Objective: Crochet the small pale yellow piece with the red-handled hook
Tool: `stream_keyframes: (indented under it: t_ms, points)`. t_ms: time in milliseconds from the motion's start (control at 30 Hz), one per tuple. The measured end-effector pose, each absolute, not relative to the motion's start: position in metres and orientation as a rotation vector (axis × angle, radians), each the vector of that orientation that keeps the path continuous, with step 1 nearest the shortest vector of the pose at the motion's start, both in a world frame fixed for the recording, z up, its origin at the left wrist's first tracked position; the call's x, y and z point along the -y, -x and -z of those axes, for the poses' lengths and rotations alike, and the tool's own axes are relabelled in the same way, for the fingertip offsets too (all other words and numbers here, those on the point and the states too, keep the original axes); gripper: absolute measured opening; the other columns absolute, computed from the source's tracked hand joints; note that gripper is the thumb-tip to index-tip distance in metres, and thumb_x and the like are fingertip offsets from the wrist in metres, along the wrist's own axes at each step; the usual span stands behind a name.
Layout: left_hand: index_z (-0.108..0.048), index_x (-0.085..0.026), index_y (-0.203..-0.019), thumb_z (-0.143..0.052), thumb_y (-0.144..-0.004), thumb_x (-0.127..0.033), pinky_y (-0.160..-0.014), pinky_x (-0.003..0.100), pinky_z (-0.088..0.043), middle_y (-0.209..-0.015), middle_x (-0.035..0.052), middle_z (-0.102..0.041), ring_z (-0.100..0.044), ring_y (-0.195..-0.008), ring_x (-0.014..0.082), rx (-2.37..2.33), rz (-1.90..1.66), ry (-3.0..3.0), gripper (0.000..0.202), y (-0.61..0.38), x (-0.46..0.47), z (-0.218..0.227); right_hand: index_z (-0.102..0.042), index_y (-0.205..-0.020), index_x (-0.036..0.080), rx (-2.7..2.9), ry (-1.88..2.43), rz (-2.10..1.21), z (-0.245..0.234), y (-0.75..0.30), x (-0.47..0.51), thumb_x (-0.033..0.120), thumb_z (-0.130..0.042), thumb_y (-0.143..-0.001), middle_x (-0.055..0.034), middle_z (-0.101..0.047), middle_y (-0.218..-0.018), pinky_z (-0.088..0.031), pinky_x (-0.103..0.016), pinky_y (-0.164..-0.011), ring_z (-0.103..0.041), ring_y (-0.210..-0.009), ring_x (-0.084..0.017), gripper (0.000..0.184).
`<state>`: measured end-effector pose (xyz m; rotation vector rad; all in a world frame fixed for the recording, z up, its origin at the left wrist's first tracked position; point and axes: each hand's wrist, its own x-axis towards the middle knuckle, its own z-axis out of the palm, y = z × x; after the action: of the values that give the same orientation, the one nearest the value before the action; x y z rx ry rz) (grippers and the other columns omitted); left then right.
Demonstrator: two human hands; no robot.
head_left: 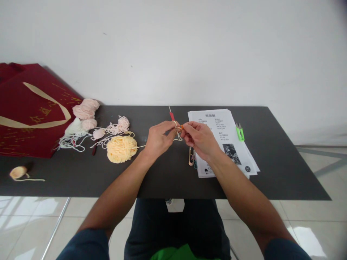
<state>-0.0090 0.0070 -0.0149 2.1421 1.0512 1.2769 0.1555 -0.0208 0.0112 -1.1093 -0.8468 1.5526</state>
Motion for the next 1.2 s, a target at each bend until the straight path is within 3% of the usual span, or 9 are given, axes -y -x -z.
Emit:
stream_keyframes:
  t_ms: [433, 633, 867, 1067, 1200]
  points:
    - [-0.075, -0.02, -0.091, -0.058, -0.096, -0.015, -0.081, 0.024, -0.054, -0.093, 0.0037, -0.08, -0.073, -0.082, 0.0136, -1.091, -1.331, -2.235, 0.018, 0.009, -0.003, 0.014, -0.064, -0.077, 0.018, 0.89, 1.046, -1.466, -0.008, -0.151, 0.023, 0.04, -0.079, -0.084, 0.0016, -0.069, -0.068, -0.033, -0.019, -0.04, -0.049, -0.047, -0.005, 0.028]
    - [-0.077, -0.021, -0.096, -0.068, -0.093, -0.025, -0.08, 0.025, -0.056, -0.095, 0.0027, -0.08, -0.071, -0.081, 0.0132, -1.081, -1.338, -1.974, 0.01, 0.006, -0.004, 0.018, -0.062, -0.076, 0.019, 0.866, 1.082, -1.518, -0.011, -0.153, 0.023, 0.043, -0.081, -0.08, 0.0013, -0.068, -0.065, -0.029, -0.019, -0.039, -0.049, -0.046, -0.006, 0.031]
    - [-0.077, -0.02, -0.098, -0.075, -0.09, -0.036, -0.068, 0.023, -0.054, -0.089, 0.0026, -0.078, -0.068, -0.074, 0.0122, -0.997, -1.377, -1.741, 0.018, 0.007, -0.008, 0.021, -0.06, -0.075, 0.02, 0.916, 1.1, -1.576, -0.017, -0.155, 0.027, 0.041, -0.079, -0.08, 0.0033, -0.065, -0.059, -0.024, -0.02, -0.04, -0.043, -0.042, -0.005, 0.029]
    - [-0.077, -0.02, -0.101, -0.076, -0.089, -0.037, -0.07, 0.024, -0.055, -0.089, 0.0038, -0.078, -0.069, -0.075, 0.0128, -1.008, -1.383, -1.689, 0.021, 0.007, -0.006, 0.019, -0.061, -0.075, 0.02, 0.942, 1.108, -1.599, -0.017, -0.156, 0.028, 0.046, -0.08, -0.079, 0.0029, -0.066, -0.059, -0.02, -0.021, -0.04, -0.043, -0.042, -0.005, 0.032]
    - [-0.078, -0.02, -0.097, -0.076, -0.089, -0.033, -0.07, 0.024, -0.056, -0.089, 0.0047, -0.078, -0.07, -0.075, 0.013, -0.947, -1.372, -1.666, 0.016, 0.008, -0.005, 0.016, -0.065, -0.076, 0.02, 0.9, 1.084, -1.555, -0.008, -0.16, 0.022, 0.057, -0.074, -0.082, 0.0012, -0.065, -0.061, -0.023, -0.023, -0.042, -0.046, -0.047, -0.008, 0.039]
